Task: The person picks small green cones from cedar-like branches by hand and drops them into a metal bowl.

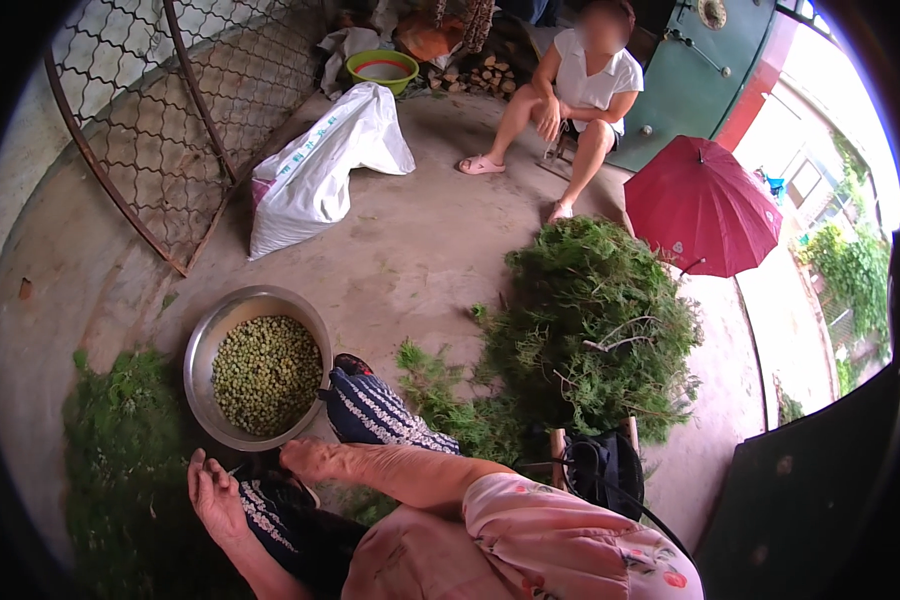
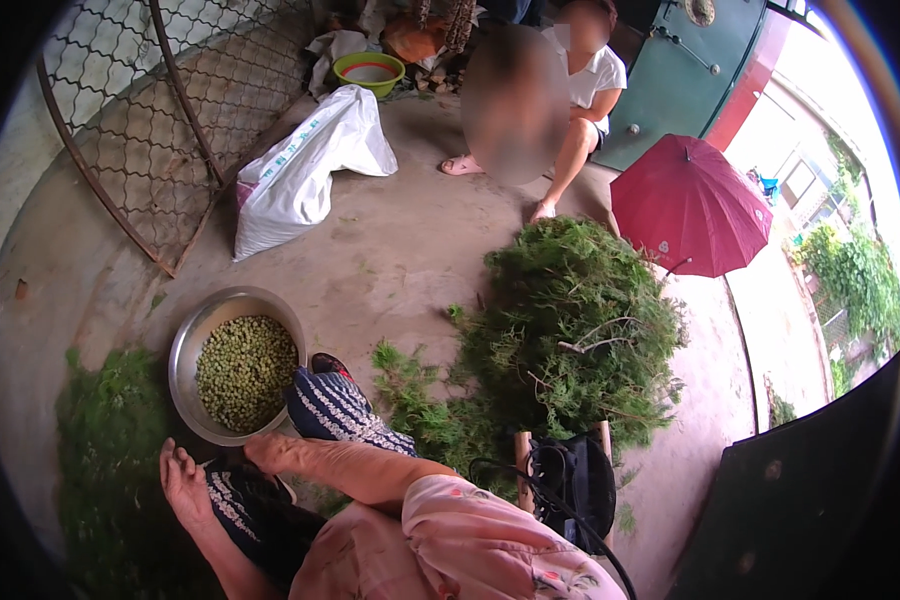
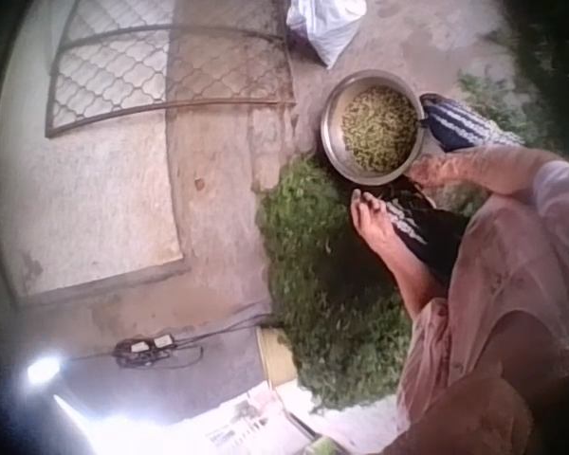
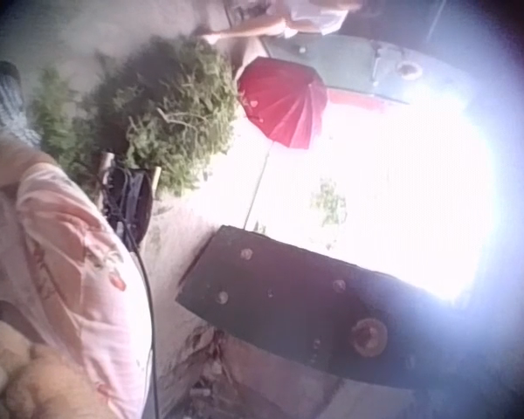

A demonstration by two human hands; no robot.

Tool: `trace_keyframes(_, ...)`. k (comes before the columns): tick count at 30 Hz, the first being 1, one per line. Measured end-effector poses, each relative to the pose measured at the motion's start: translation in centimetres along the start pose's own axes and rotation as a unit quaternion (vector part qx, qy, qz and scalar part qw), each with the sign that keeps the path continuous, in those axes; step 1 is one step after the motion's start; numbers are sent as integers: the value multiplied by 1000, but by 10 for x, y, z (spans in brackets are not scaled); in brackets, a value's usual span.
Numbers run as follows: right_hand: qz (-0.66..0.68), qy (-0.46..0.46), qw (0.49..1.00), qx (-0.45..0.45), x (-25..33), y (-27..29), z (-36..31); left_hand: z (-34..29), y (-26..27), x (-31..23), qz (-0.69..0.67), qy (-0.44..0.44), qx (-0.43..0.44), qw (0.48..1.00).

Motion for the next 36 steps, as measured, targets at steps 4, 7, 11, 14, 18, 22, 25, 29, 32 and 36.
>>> trace_keyframes(4,-3,17,1000,15,-9,-2,-1,-5,7,-5,-16,-10,-7,1000)
trace_keyframes(7,2,-6,1000,30,-2,7,-9,-10,14,-8,-28,-17,-9,999)
trace_keyframes(11,-4,72,997,-5,22,21,-22,-18,18,-10,-40,-29,-7,999)
trace_keyframes(14,23,155,987,-28,57,38,-24,-25,30,-18,-38,-46,-21,998)
trace_keyframes(18,50,252,966,-14,91,63,-19,-33,29,-26,-51,-33,-22,998)
trace_keyframes(22,-24,230,973,13,74,76,-16,-29,13,-15,-49,-14,-48,998)
trace_keyframes(25,-31,187,979,77,77,68,-3,-45,22,-20,-77,-28,-38,996)
trace_keyframes(29,-11,211,973,91,89,44,9,-66,37,-26,-93,-56,-56,992)
trace_keyframes(32,2,236,967,98,101,42,10,-78,35,-27,-78,-63,-88,991)
trace_keyframes(36,40,255,960,110,108,45,11,-69,18,-30,67,-21,-167,983)
Point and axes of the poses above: each hand's wrist, its own z-axis towards the middle knuckle, its own y-axis out of the back of the hand, x = y × z, the point moved 1 cm from there along z, towards the middle knuckle, and after that the axes turned 1 degree about -x, right-handed, at the moved point
